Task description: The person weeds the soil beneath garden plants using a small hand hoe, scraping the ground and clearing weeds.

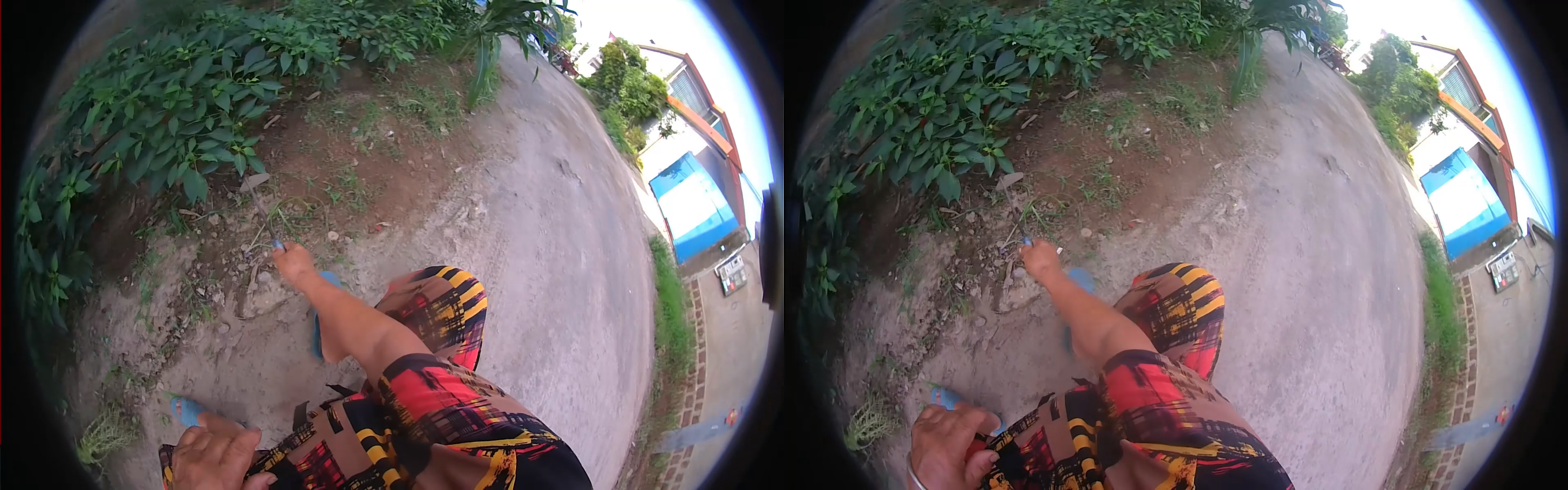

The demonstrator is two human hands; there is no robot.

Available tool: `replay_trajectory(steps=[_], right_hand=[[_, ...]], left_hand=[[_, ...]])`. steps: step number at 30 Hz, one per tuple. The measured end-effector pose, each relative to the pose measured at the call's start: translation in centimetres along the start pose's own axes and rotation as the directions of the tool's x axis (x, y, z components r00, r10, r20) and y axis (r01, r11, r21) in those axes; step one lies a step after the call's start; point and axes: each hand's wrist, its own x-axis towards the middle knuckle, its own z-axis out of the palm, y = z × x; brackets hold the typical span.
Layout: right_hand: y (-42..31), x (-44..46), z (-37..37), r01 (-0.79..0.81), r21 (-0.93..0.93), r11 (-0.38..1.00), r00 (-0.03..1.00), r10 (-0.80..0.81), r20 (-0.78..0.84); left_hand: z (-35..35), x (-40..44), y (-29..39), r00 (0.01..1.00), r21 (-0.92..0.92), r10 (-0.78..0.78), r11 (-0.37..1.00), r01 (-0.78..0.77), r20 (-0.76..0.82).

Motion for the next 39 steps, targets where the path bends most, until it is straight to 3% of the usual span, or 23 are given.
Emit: replay_trajectory(steps=[2, 3, 4, 5, 6, 8, 9, 11, 12, 14, 18, 23, 26, 28, 32, 35, 39], right_hand=[[0.1, -0.5, 0.9, 0.034, 0.059, 0.998, 0.998, -0.030, -0.063], [-1.6, -1.7, -1.2, -0.052, 0.146, 0.988, 0.993, 0.036, 0.111], [-1.7, -1.5, 0.1, 0.046, 0.250, 0.967, 0.999, -0.040, -0.030], [-0.8, -1.7, -0.1, -0.064, 0.312, 0.948, 0.996, 0.041, 0.079], [0.2, -1.6, 0.6, -0.124, 0.435, 0.892, 0.990, 0.080, 0.118], [-0.3, -2.8, 0.0, -0.275, 0.327, 0.904, 0.946, 0.195, 0.258], [-0.2, -2.9, 0.0, -0.332, 0.294, 0.896, 0.927, 0.252, 0.278], [0.3, -3.3, 0.2, -0.311, 0.333, 0.890, 0.940, 0.236, 0.247], [0.2, -3.5, 0.1, -0.287, 0.373, 0.882, 0.953, 0.224, 0.205], [0.2, -3.3, -0.2, -0.240, 0.384, 0.891, 0.964, 0.174, 0.199], [-2.6, -4.1, 0.2, -0.222, 0.433, 0.874, 0.965, 0.133, 0.227], [-2.7, -4.4, 1.7, -0.311, 0.370, 0.875, 0.929, 0.199, 0.312], [-4.5, -4.2, 1.7, -0.238, 0.426, 0.873, 0.960, 0.143, 0.242], [-6.4, -2.9, 2.0, -0.202, 0.476, 0.856, 0.953, 0.059, 0.298], [-9.1, -0.9, 4.7, -0.255, 0.586, 0.769, 0.898, -0.035, 0.438], [-11.2, -1.8, 6.6, -0.538, 0.458, 0.708, 0.772, 0.194, 0.606], [-11.7, -3.9, 7.3, -0.435, 0.463, 0.773, 0.850, 0.182, 0.495]], left_hand=[[0.2, -0.3, 0.2, 0.996, 0.012, 0.015, 1.000, -0.014, -0.087], [0.0, -0.6, 0.1, 0.990, 0.027, 0.015, 1.000, -0.011, -0.139], [0.0, -0.7, 0.0, 0.983, -0.011, 0.038, 0.999, -0.040, -0.182], [0.1, -1.2, 0.0, 0.972, -0.040, 0.057, 0.997, -0.068, -0.228], [0.2, -1.9, 0.0, 0.973, -0.043, -0.028, 0.999, 0.018, -0.227], [0.2, -2.8, -0.1, 0.924, -0.257, 0.245, 0.911, -0.323, -0.294], [0.1, -3.4, -0.1, 0.927, -0.254, 0.229, 0.917, -0.307, -0.296], [0.0, -4.2, 0.0, 0.868, -0.421, 0.409, 0.760, -0.495, -0.282], [0.0, -4.5, 0.0, 0.870, -0.421, 0.403, 0.763, -0.491, -0.285], [0.1, -4.8, 0.1, 0.779, -0.501, 0.471, 0.596, -0.627, -0.414], [1.3, -5.6, 0.1, 0.714, -0.485, 0.520, 0.524, -0.700, -0.469], [2.8, -6.0, -0.3, 0.685, -0.495, 0.474, 0.474, -0.728, -0.553], [2.8, -6.7, -0.4, 0.652, -0.513, 0.508, 0.404, -0.757, -0.563], [2.8, -7.0, -0.4, 0.626, -0.519, 0.551, 0.360, -0.775, -0.553], [3.3, -7.2, -0.4, 0.609, -0.534, 0.487, 0.300, -0.790, -0.626], [3.1, -7.5, -0.8, 0.603, -0.518, 0.456, 0.311, -0.797, -0.654], [2.3, -8.1, -1.1, 0.611, -0.507, 0.347, 0.349, -0.788, -0.712]])
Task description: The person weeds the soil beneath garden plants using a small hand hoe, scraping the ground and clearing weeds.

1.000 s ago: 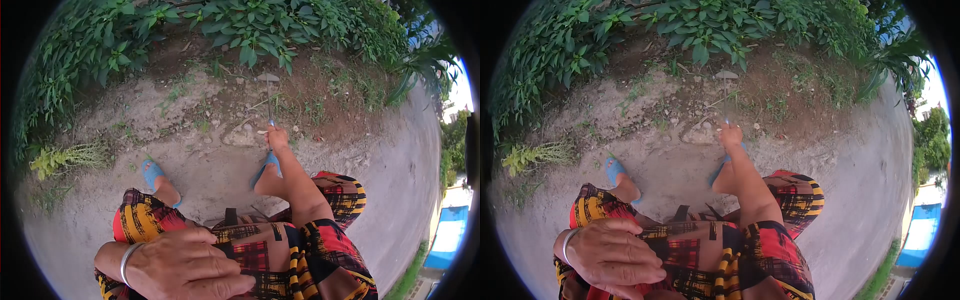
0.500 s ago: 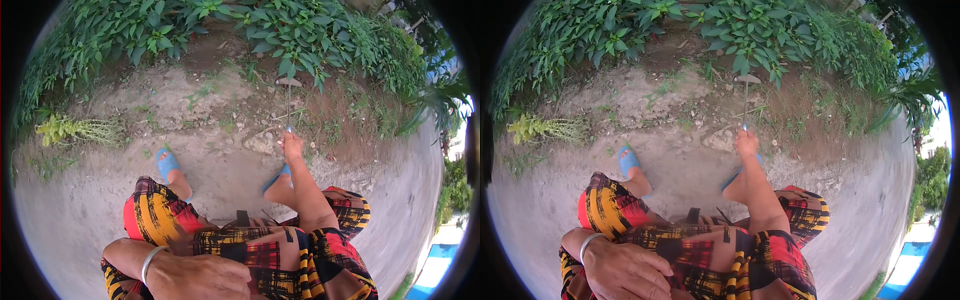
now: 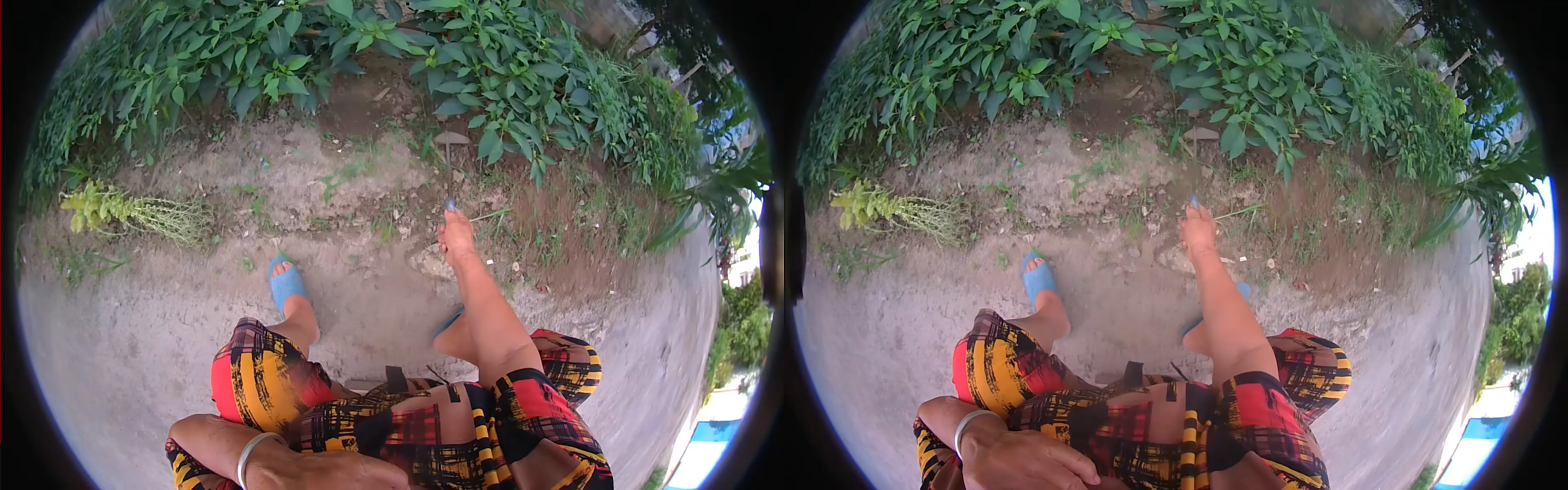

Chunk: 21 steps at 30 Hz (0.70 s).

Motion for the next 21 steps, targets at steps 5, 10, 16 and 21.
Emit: replay_trajectory(steps=[5, 10, 16, 21], right_hand=[[-1.4, 3.7, 0.4, 0.204, -0.040, 0.978, 0.978, -0.205, -0.021], [-5.1, 5.9, 3.3, 0.161, 0.076, 0.984, 0.987, -0.160, -0.028], [-1.4, 13.3, 3.9, 0.265, -0.272, 0.925, 0.964, -0.256, 0.067], [-2.8, 7.3, 4.4, -0.116, -0.031, 0.993, 0.993, 0.115, -0.006]], left_hand=[[-1.1, 0.1, 0.3, 0.997, 0.028, -0.079, 0.996, 0.079, -0.012], [-1.9, 0.3, 0.4, 0.994, 0.094, -0.081, 0.992, 0.088, -0.073], [-4.7, 1.5, -0.4, 0.972, 0.179, -0.198, 0.968, 0.175, 0.123], [-4.9, 1.7, -0.5, 0.971, 0.144, -0.222, 0.967, 0.208, 0.085]])
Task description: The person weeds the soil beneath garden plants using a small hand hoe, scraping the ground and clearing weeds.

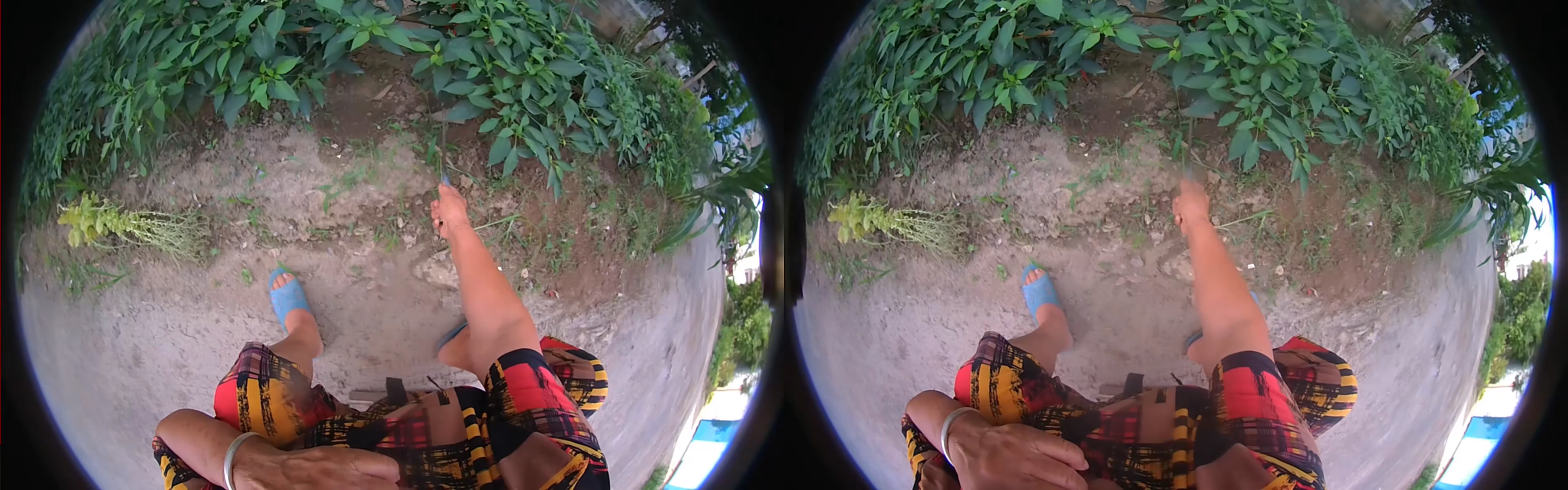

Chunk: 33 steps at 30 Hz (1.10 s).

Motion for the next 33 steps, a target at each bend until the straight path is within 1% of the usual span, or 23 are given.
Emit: replay_trajectory(steps=[2, 4, 7, 9, 10, 12, 13, 15, 16, 18, 20, 22, 24, 25, 27, 28, 30, 31, 33], right_hand=[[0.6, -0.6, -0.9, -0.011, 0.017, 1.000, 1.000, 0.011, 0.027], [1.4, -1.2, -2.1, -0.023, 0.030, 0.999, 0.998, 0.021, 0.056], [2.5, -1.8, -4.0, -0.001, 0.048, 0.999, 0.995, -0.004, 0.102], [3.2, -2.2, -5.0, 0.119, 0.002, 0.993, 0.987, -0.119, 0.109], [3.4, -2.4, -5.1, 0.119, 0.000, 0.993, 0.987, -0.119, 0.109], [3.5, -2.7, -5.2, 0.178, 0.107, 0.978, 0.977, -0.189, 0.095], [3.2, -2.6, -5.0, 0.178, 0.107, 0.978, 0.977, -0.189, 0.095], [2.0, -2.0, -4.3, 0.249, 0.106, 0.963, 0.964, -0.257, 0.065], [1.3, -1.7, -3.8, 0.251, 0.106, 0.962, 0.964, -0.258, 0.064], [-0.1, -1.0, -2.5, 0.196, 0.045, 0.980, 0.980, -0.197, 0.001], [-1.2, -0.5, -1.3, 0.193, 0.048, 0.980, 0.981, -0.193, -0.005], [-1.8, 0.2, 0.0, 0.189, 0.050, 0.981, 0.982, -0.188, -0.009], [-2.0, 0.8, 1.3, 0.079, -0.031, 0.996, 0.997, -0.079, 0.026], [-1.8, 1.0, 1.7, 0.079, -0.032, 0.996, 0.997, -0.078, 0.028], [-1.6, 0.8, 2.4, -0.063, -0.005, 0.998, 0.994, 0.063, 0.090], [-1.7, 0.3, 2.3, -0.064, -0.006, 0.998, 0.994, 0.064, 0.090], [-1.7, -0.8, 1.5, -0.067, -0.103, 0.992, 0.995, 0.073, 0.060], [-1.4, -1.1, 0.7, -0.069, -0.103, 0.992, 0.995, 0.075, 0.058], [-0.8, -1.7, -1.5, -0.013, -0.096, 0.995, 0.994, 0.023, 0.102]], left_hand=[[-0.1, 0.1, -0.1, 1.000, 0.004, 0.009, 1.000, -0.009, -0.007], [0.4, -0.3, -0.2, 0.999, -0.022, 0.003, 1.000, -0.004, -0.053], [0.6, -0.2, -0.3, 0.997, -0.014, 0.011, 1.000, -0.012, -0.079], [0.7, -0.3, -0.3, 0.998, -0.007, -0.018, 1.000, 0.017, -0.059], [0.8, -0.3, -0.3, 0.998, -0.002, -0.047, 0.999, 0.047, -0.035], [0.9, -0.4, -0.4, 0.999, 0.000, -0.036, 0.999, 0.036, -0.036], [0.9, -0.4, -0.5, 0.999, 0.000, -0.027, 1.000, 0.027, -0.035], [0.9, -0.4, -0.3, 0.999, -0.003, -0.037, 0.999, 0.037, -0.023], [0.8, -0.4, -0.3, 0.999, -0.005, -0.047, 0.999, 0.047, -0.011], [0.8, -0.4, -0.3, 0.999, 0.014, -0.026, 1.000, 0.027, -0.018], [0.8, -0.5, -0.3, 1.000, 0.033, -0.008, 0.999, 0.009, -0.029], [0.8, -0.5, -0.3, 0.994, 0.047, 0.052, 0.998, -0.048, -0.091], [0.7, -0.5, -0.3, 0.995, 0.035, 0.035, 0.999, -0.032, -0.088], [0.6, -0.5, -0.3, 0.996, 0.021, 0.020, 1.000, -0.019, -0.082], [0.5, -0.5, -0.3, 0.997, 0.022, 0.006, 1.000, -0.005, -0.071], [0.5, -0.5, -0.3, 0.998, 0.022, -0.007, 1.000, 0.008, -0.059], [0.3, -0.4, -0.3, 0.999, 0.017, -0.013, 1.000, 0.014, -0.051], [0.3, -0.4, -0.4, 0.999, 0.011, -0.019, 1.000, 0.020, -0.044], [0.3, -0.4, -0.4, 0.999, 0.011, -0.020, 1.000, 0.020, -0.046]])
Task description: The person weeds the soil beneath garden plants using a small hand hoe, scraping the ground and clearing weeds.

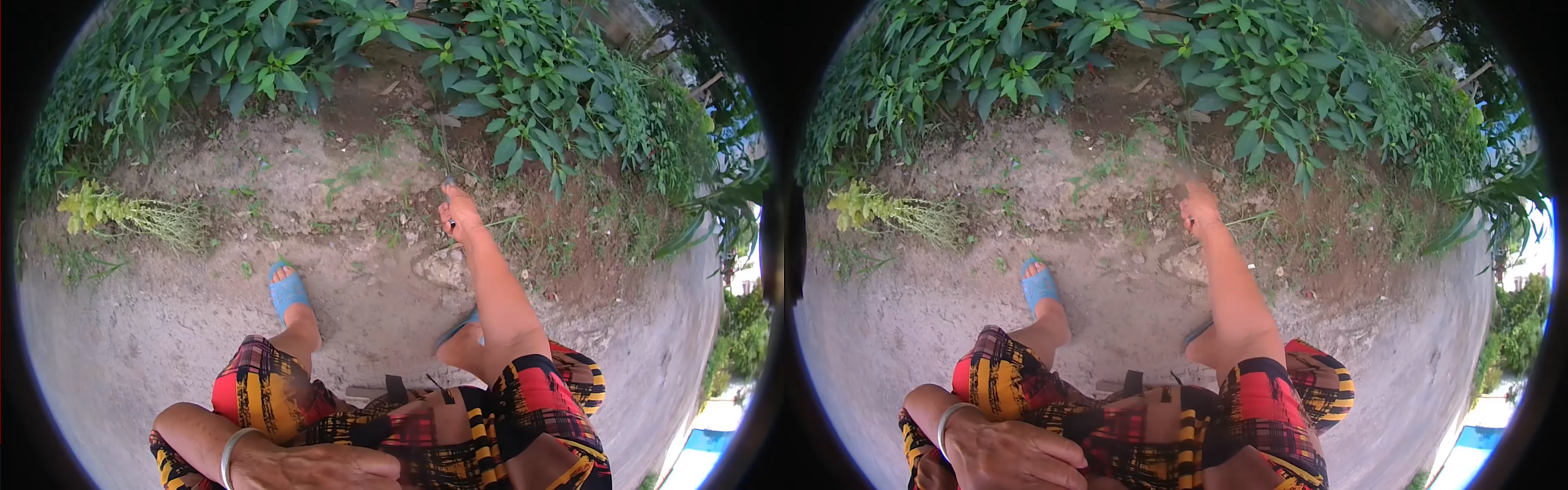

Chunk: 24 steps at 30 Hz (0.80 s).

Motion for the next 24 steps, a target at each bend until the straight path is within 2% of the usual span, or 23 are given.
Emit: replay_trajectory(steps=[4, 6, 10, 12, 13, 15, 16, 20, 24], right_hand=[[-0.1, -1.4, -2.1, 0.031, 0.010, 0.999, 0.999, -0.031, 0.015], [-0.3, -1.0, -1.7, 0.121, 0.090, 0.989, 0.992, -0.117, -0.047], [-2.2, 1.1, 0.3, 0.133, 0.182, 0.974, 0.988, -0.117, -0.099], [-2.8, 1.8, 1.5, 0.044, 0.197, 0.979, 0.996, -0.028, -0.084], [-2.8, 1.9, 2.0, 0.043, 0.197, 0.979, 0.996, -0.028, -0.082], [-2.6, 2.1, 2.8, -0.057, 0.027, 0.998, 0.998, 0.057, 0.022], [-2.2, 2.0, 3.1, -0.071, 0.026, 0.997, 0.992, 0.068, 0.103], [-1.1, 0.3, 3.0, -0.114, -0.022, 0.993, 0.989, 0.115, 0.094], [0.6, -1.2, -0.8, -0.037, 0.002, 0.999, 0.994, 0.037, 0.103]], left_hand=[[0.3, 0.0, -0.1, 1.000, 0.004, -0.008, 1.000, 0.008, -0.012], [0.3, 0.2, -0.1, 1.000, -0.006, -0.007, 1.000, 0.007, -0.017], [0.3, 0.4, -0.2, 1.000, 0.010, 0.009, 1.000, -0.009, -0.020], [0.2, 0.5, -0.2, 1.000, 0.011, 0.006, 1.000, -0.006, -0.019], [0.1, 0.5, -0.2, 1.000, 0.010, 0.004, 1.000, -0.003, -0.020], [0.2, 0.5, -0.3, 1.000, 0.017, 0.012, 1.000, -0.011, -0.025], [0.2, 0.5, -0.4, 0.999, 0.023, 0.020, 1.000, -0.020, -0.029], [0.0, 0.6, -0.4, 1.000, 0.001, -0.001, 1.000, 0.001, -0.021], [-0.1, 0.6, -0.4, 1.000, -0.013, -0.015, 1.000, 0.015, -0.019]])
